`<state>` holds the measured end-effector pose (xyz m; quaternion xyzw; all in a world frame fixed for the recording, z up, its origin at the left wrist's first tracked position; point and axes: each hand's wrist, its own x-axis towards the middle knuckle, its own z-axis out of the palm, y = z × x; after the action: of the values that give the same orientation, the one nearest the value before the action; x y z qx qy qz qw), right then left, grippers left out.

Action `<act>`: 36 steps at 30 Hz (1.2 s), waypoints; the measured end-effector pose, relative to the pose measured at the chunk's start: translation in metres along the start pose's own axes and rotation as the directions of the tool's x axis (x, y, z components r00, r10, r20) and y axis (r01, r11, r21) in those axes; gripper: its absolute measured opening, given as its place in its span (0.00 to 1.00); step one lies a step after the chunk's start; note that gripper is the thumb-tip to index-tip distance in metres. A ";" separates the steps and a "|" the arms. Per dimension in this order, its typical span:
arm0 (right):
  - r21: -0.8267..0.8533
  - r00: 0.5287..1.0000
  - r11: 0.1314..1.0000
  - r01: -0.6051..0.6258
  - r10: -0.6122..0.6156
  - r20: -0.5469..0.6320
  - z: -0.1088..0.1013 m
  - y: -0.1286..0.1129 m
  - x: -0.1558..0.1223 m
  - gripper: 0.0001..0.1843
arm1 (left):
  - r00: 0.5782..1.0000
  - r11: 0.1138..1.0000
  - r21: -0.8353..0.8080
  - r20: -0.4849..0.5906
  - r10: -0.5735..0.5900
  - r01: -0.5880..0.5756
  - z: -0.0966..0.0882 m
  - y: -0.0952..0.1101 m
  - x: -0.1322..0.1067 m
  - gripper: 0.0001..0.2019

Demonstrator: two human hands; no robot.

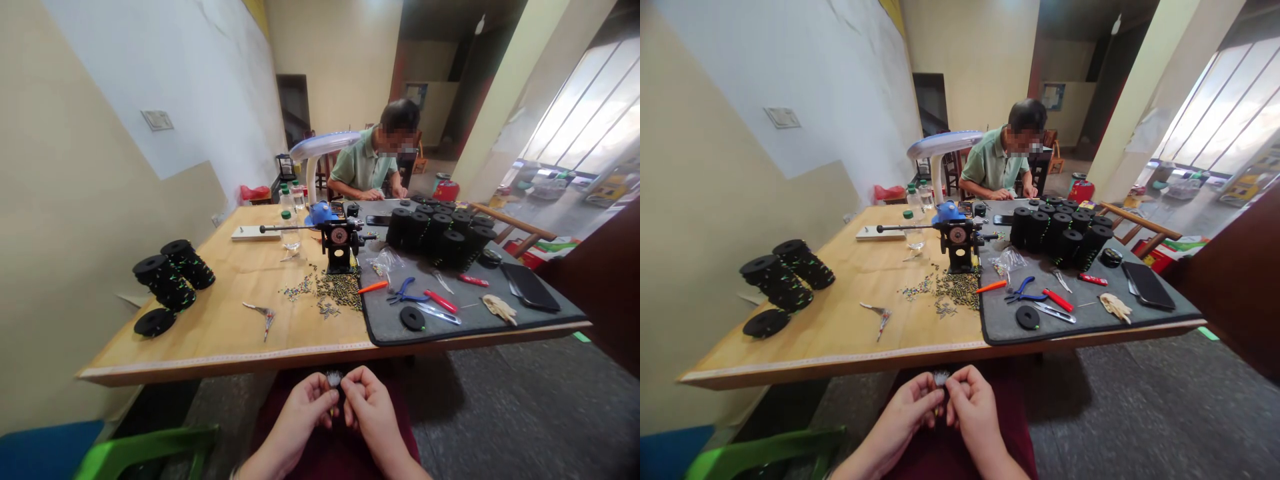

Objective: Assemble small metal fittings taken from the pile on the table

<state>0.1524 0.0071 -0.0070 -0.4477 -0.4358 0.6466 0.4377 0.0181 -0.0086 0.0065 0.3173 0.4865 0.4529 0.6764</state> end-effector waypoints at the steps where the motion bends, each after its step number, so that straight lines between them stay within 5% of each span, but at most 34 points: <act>1: -0.007 1.000 1.000 0.010 -0.010 -0.003 0.000 0.001 0.000 0.31 | 1.000 1.000 0.018 0.002 0.002 -0.002 0.001 0.001 0.000 0.16; 11: -0.040 0.997 0.996 0.076 -0.075 0.024 0.001 0.005 0.002 0.29 | 0.999 0.993 0.107 -0.012 0.052 -0.050 0.007 0.004 -0.001 0.19; 24: -0.040 0.999 0.999 0.035 -0.035 -0.002 0.000 0.004 0.003 0.30 | 0.998 0.981 -0.181 0.031 -0.059 0.064 0.001 -0.004 0.001 0.15; 31: -0.030 1.000 1.000 0.010 -0.010 0.024 -0.001 0.004 0.003 0.30 | 0.997 0.979 -0.196 -0.039 -0.071 0.062 0.001 -0.002 0.001 0.16; 36: -0.126 0.993 0.986 0.106 -0.113 -0.047 -0.007 0.010 0.003 0.28 | 0.990 0.969 -0.232 -0.092 -0.105 0.081 0.002 0.001 0.003 0.17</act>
<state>0.1566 0.0085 -0.0182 -0.4664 -0.4867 0.5813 0.4557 0.0195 -0.0059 0.0069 0.1908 0.4802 0.4893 0.7026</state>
